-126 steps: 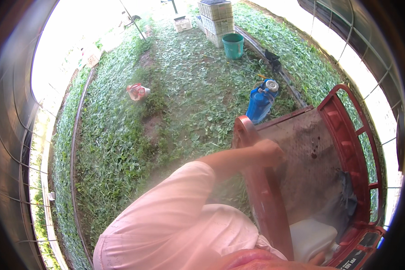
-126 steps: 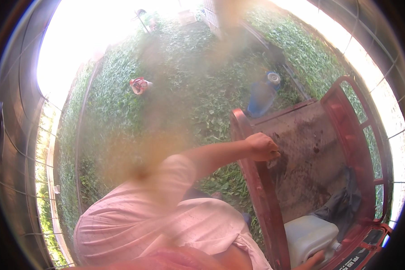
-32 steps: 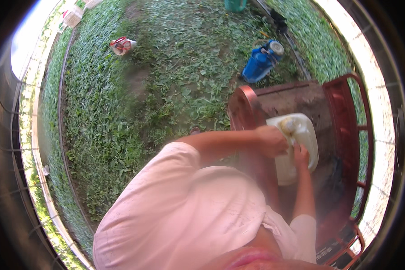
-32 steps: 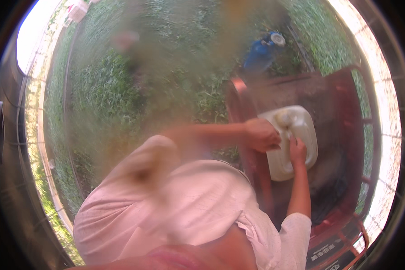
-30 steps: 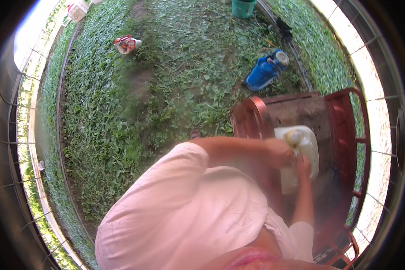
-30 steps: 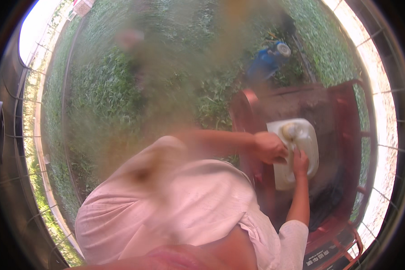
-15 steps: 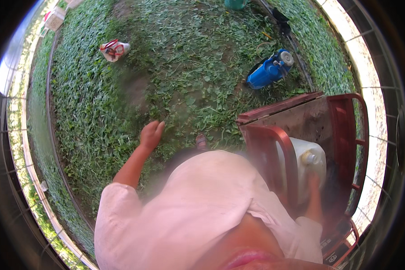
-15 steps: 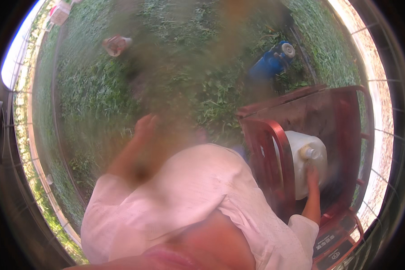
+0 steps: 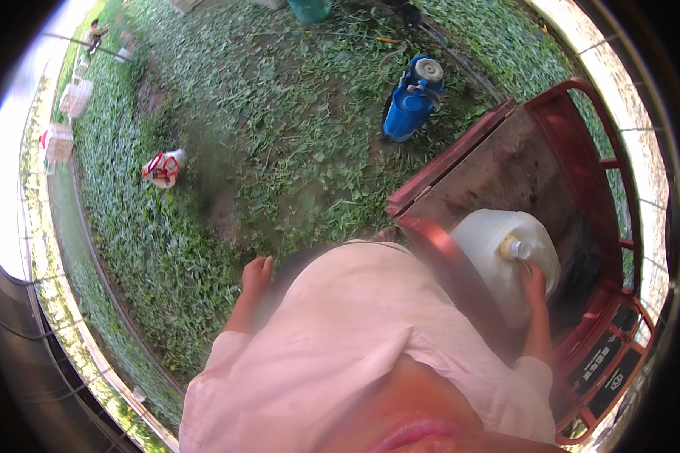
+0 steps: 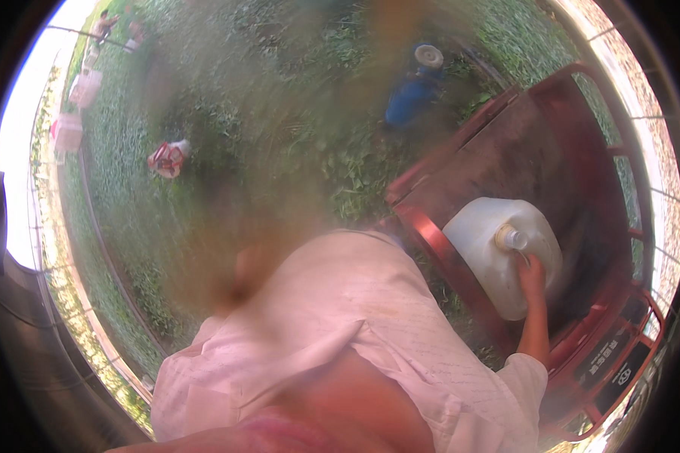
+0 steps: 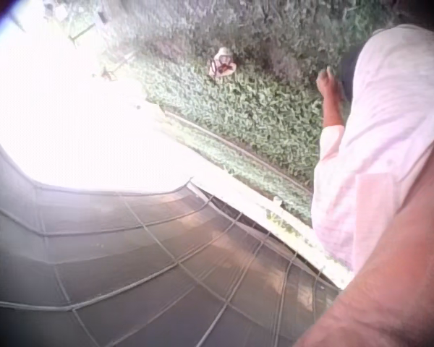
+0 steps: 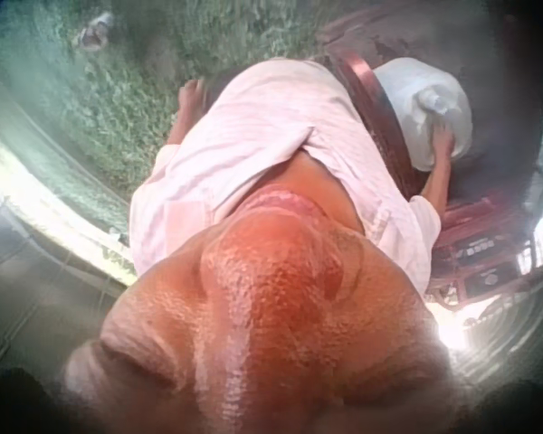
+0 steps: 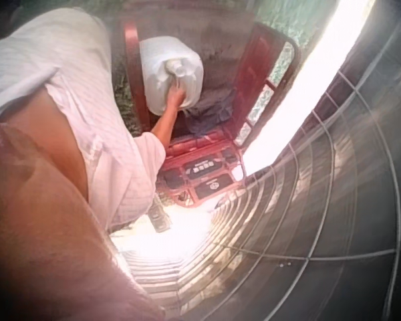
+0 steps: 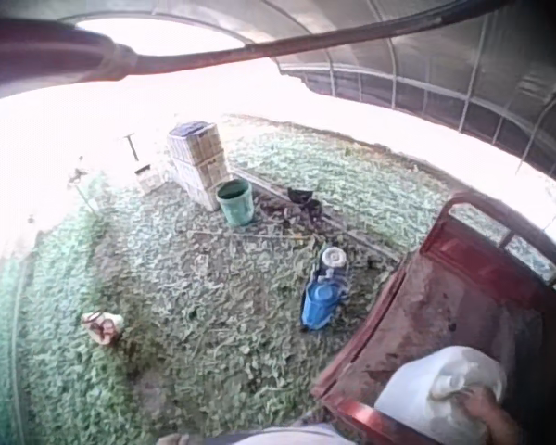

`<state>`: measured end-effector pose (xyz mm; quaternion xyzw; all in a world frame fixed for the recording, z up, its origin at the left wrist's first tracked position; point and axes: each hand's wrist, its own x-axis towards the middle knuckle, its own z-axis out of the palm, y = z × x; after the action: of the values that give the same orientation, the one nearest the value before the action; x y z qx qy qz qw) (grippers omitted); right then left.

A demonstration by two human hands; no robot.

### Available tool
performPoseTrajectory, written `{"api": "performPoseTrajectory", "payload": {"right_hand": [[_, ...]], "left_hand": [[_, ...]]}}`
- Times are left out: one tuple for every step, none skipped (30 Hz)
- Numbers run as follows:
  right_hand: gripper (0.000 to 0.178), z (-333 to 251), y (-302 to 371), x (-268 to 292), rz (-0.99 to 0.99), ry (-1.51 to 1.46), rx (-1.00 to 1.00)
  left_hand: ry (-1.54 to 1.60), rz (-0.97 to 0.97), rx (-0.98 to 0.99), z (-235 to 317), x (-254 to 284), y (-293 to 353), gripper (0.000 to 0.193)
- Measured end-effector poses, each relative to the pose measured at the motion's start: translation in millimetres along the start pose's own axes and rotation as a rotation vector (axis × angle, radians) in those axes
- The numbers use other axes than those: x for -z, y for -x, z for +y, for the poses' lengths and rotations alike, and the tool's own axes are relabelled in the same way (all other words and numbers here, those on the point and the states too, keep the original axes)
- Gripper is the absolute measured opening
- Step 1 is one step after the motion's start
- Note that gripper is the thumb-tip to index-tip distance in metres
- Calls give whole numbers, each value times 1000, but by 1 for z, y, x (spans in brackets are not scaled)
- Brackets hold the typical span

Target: The person prepares a sprayer by pouring liquid from a large white jug into a blue tank, then closing both containers.

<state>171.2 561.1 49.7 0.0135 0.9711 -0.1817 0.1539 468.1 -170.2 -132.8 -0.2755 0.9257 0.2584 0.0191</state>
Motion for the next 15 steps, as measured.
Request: {"api": "performPoseTrajectory", "payload": {"right_hand": [[32,2,1,1,15,3,-18],[31,3,-1,0,31,3,-36],[30,-6,0,-1,78,-4,-15],[31,-17,-2,-2,126,-13,3],[32,-24,-2,1,170,-14,13],[32,-22,-4,1,143,-15,-53],[32,-19,-9,-1,116,-21,-117],[33,-16,-10,-3,97,-19,-188],[34,-9,-9,-9,165,9,-209],[34,1,-2,-13,238,57,-249],[35,7,-2,-21,299,90,-270],[35,13,-12,-26,344,6,-306],[34,16,-18,-28,387,-70,-354],[34,15,-15,-29,434,-125,-426],[39,11,-18,-34,542,-145,-495]], "left_hand": [[-34,15,-72,4,-6,-29,41],[-71,35,-143,10,-9,-58,40],[-89,16,-193,18,-11,-85,40],[-108,-3,-244,26,-11,-115,40],[-125,-34,-296,36,-13,-142,40],[-143,-67,-344,45,-15,-167,39],[-165,-100,-393,54,-16,-194,39],[-153,-145,-431,81,-19,-224,39],[-142,-190,-469,110,-21,-254,39],[-94,-262,-498,187,-13,-277,39],[-68,-322,-511,239,-10,-301,38],[-25,-379,-483,245,-30,-331,38],[19,-449,-453,248,-54,-360,38],[-57,-516,-464,297,-62,-373,39],[-132,-569,-483,350,-67,-393,39]]}}
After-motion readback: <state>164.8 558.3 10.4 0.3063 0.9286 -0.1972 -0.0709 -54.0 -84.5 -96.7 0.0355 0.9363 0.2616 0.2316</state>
